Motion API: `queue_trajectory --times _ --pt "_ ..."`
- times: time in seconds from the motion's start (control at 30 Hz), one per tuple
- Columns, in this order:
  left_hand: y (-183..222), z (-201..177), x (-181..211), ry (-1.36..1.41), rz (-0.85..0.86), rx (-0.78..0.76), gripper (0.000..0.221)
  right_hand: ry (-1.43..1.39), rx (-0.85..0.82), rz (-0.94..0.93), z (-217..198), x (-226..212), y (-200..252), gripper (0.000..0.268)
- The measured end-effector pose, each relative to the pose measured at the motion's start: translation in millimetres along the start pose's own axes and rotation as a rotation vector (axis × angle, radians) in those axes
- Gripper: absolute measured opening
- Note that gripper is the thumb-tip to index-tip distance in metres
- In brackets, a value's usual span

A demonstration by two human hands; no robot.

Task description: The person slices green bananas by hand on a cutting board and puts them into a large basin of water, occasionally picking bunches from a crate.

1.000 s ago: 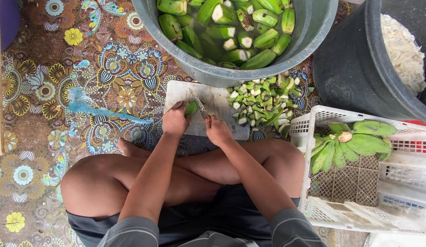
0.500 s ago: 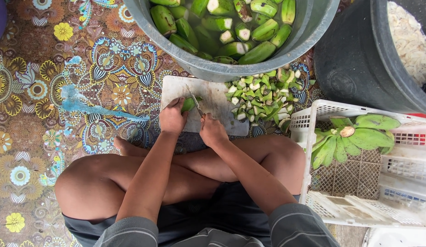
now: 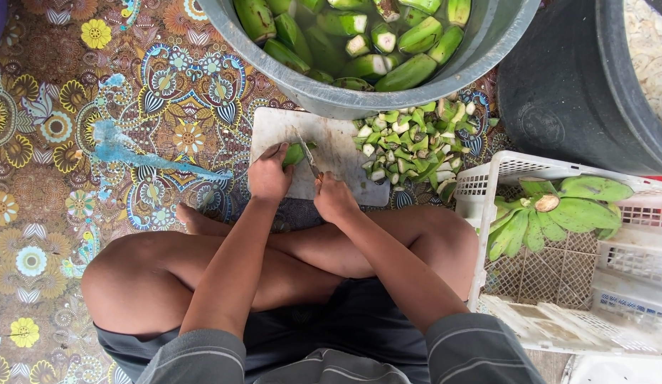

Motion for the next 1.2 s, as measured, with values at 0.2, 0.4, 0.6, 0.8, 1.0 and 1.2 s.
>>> queue_trajectory --times 0.2,0.4,0.6,0.8,1.0,1.2 --pt "-2.7 4.2 -0.6 -0.016 -0.023 -0.033 0.054 -0.031 -0.024 0.013 0.0 6.8 -7.6 0.039" --pt "-0.6 -0.4 1.2 -0.004 -0.037 -0.014 0.052 0.050 -0.046 0.084 5.2 13.8 -10.0 0.043" --pt "-5.8 1.4 1.8 -0.029 -0.046 -0.030 0.052 0.050 -0.032 0.043 -1.9 8.5 -8.7 0.040" --pt "-5.7 -2.3 7.4 0.008 -0.026 -0.023 0.050 0.026 0.012 0.020 -5.7 3.7 -21.0 0.038" --pt "2.3 5.2 -0.5 0.000 -0.046 -0.014 0.052 0.055 -0.033 -0.011 5.5 13.2 -3.0 0.038" --pt "-3.5 3.7 -2.5 0.021 -0.035 0.000 0.053 0.058 -0.011 0.048 9.6 8.6 -14.5 0.042"
Point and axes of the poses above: each hand's wrist, its own y-axis away from the middle knuckle, its own z-axis out of the palm, x = y × z, the point moved 8 cm from there along -y, towards the middle knuckle, and after that the axes turned 8 degrees about y, right-handed, at the moved point
